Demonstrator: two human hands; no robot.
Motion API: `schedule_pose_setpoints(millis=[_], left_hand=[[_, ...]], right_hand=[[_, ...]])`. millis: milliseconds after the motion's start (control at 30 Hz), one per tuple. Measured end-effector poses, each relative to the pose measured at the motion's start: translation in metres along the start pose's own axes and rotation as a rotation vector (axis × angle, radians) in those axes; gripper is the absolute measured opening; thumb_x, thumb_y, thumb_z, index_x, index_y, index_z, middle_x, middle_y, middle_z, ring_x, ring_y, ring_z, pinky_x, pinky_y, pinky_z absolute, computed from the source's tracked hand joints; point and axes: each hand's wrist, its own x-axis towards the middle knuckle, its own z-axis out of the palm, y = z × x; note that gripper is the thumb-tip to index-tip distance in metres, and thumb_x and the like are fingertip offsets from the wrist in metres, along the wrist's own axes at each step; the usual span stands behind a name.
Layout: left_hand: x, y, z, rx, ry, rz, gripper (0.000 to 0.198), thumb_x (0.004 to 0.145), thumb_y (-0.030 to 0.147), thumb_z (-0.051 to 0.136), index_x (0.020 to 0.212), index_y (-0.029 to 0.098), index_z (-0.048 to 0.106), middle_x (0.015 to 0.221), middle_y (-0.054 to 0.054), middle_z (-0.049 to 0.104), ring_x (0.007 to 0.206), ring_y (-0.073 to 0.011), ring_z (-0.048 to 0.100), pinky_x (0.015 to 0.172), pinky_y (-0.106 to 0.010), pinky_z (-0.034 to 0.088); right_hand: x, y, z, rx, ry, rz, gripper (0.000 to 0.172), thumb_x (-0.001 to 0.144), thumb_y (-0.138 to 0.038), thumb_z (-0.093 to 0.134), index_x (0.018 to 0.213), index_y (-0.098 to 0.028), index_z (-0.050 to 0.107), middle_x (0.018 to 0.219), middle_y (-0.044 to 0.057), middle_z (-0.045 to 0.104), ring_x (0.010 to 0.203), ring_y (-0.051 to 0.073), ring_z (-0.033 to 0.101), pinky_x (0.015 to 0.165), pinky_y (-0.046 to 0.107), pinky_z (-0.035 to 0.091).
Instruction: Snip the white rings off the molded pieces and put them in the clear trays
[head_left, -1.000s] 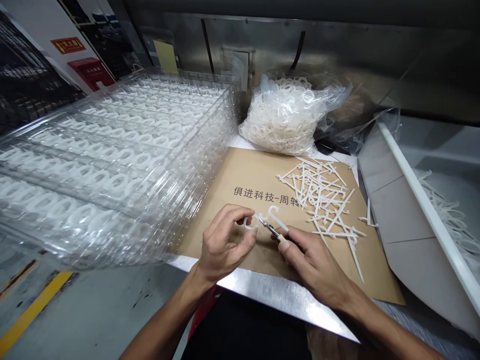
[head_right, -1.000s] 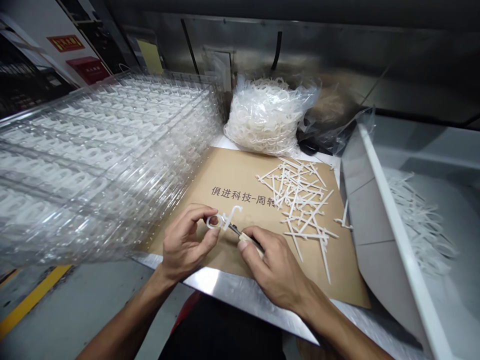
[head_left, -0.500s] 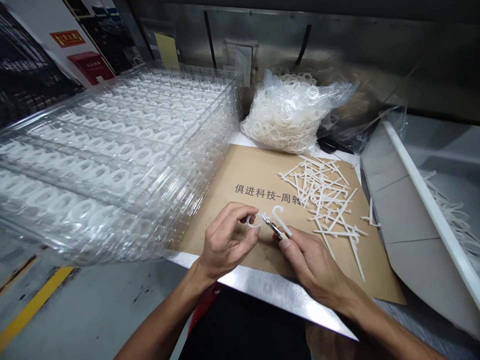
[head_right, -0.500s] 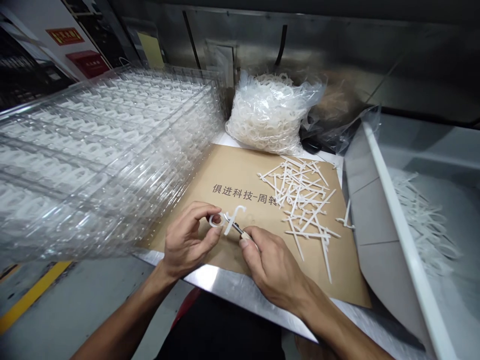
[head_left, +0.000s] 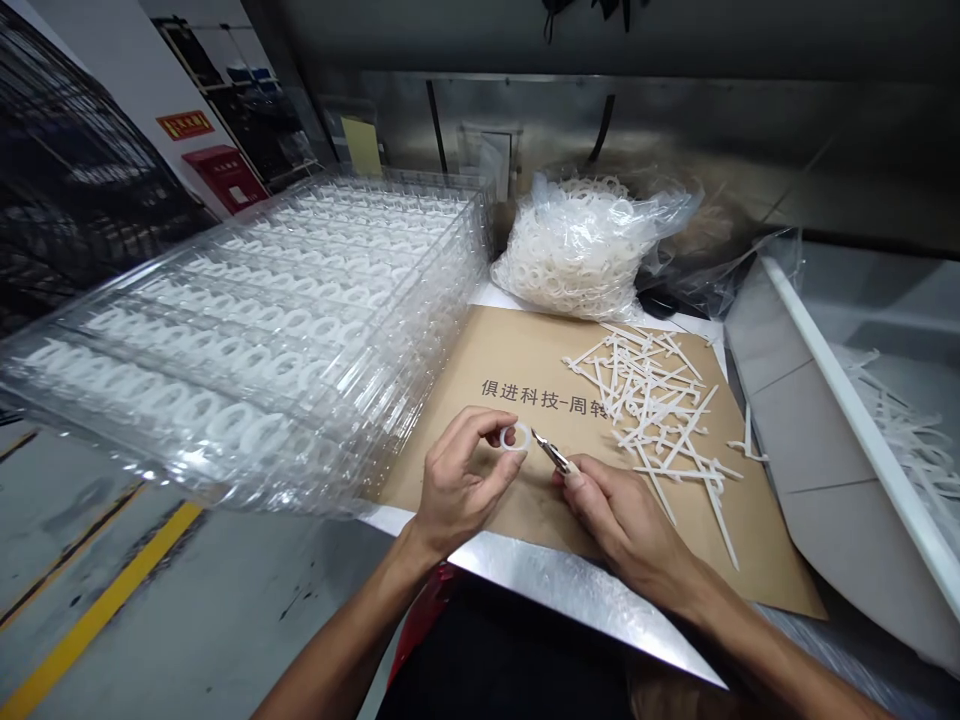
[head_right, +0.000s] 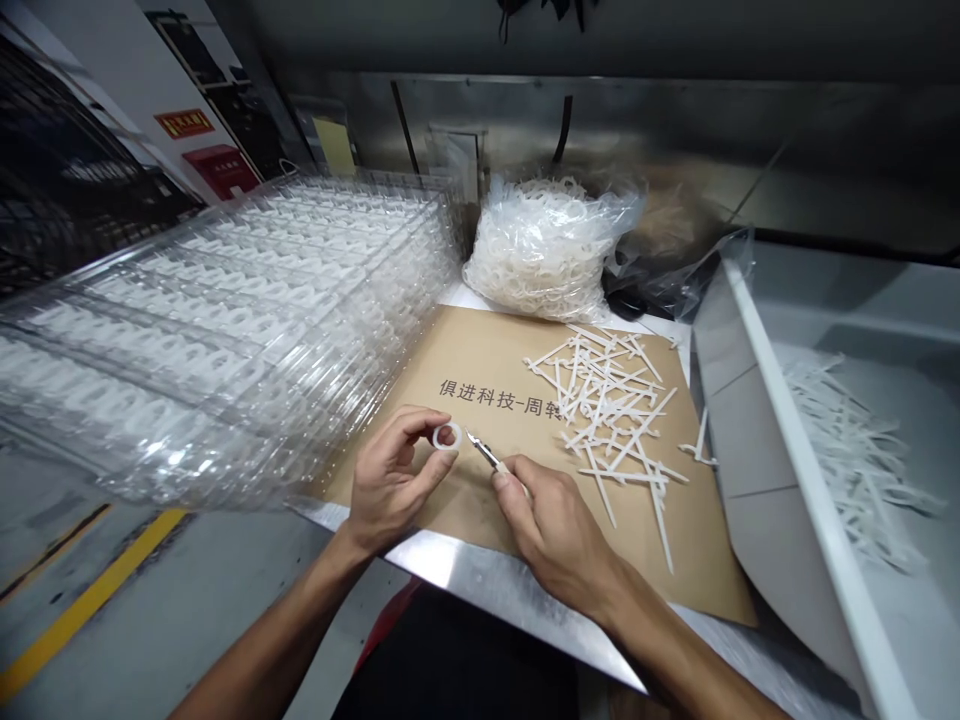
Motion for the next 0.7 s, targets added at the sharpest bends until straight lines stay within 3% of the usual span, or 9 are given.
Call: schedule_pose_setpoints(millis=[200,367,533,700], left_hand=[[-0.002,-0.005,0.0,-0.031,-0.01,0.006,0.03,0.089,0.016,0.068,0.117,0.02,0.063,0.095,-0.007,0.064,0.087,-0.0186,0.063,0.079,-0.034,0.055],[-0.002,-0.004,0.001,-0.051,-0.109,0.119,0.032,0.088,0.011,0.069,0.118,0.019,0.063,0.098,-0.008,0.066,0.09,-0.0179,0.064,0.079,-0.033,0.056],[0.0,0.002,0.005,-0.036,-0.21,0.26,0.032,0.087,0.008,0.069,0.117,0.017,0.063,0.099,-0.008,0.069,0.094,-0.0176,0.065,0.079,-0.029,0.057],[0.001,0.004,0.007,-0.069,-0.251,0.287,0.035,0.086,0.005,0.07,0.119,0.016,0.063,0.099,-0.008,0.07,0.093,-0.0162,0.066,0.079,-0.027,0.057]], right_hand=[[-0.001,0.005,0.002,0.201,0.006,0.045,0.041,0.106,-0.048,0.036,0.085,-0.019,0.057,0.069,-0.003,0.047,0.058,0.012,0.045,0.054,0.027,0.036],[0.002,0.01,0.006,0.597,0.049,0.099,0.037,0.101,-0.052,0.049,0.095,-0.017,0.06,0.072,-0.003,0.049,0.055,0.01,0.043,0.048,0.024,0.032],[0.009,0.014,0.008,0.89,0.027,0.131,0.019,0.095,-0.035,0.063,0.097,-0.016,0.061,0.068,-0.002,0.055,0.053,0.01,0.048,0.051,0.025,0.035],[0.011,0.012,0.009,1.09,-0.051,0.163,0.012,0.092,-0.026,0.062,0.095,-0.014,0.063,0.072,0.002,0.062,0.053,0.011,0.053,0.05,0.025,0.038]])
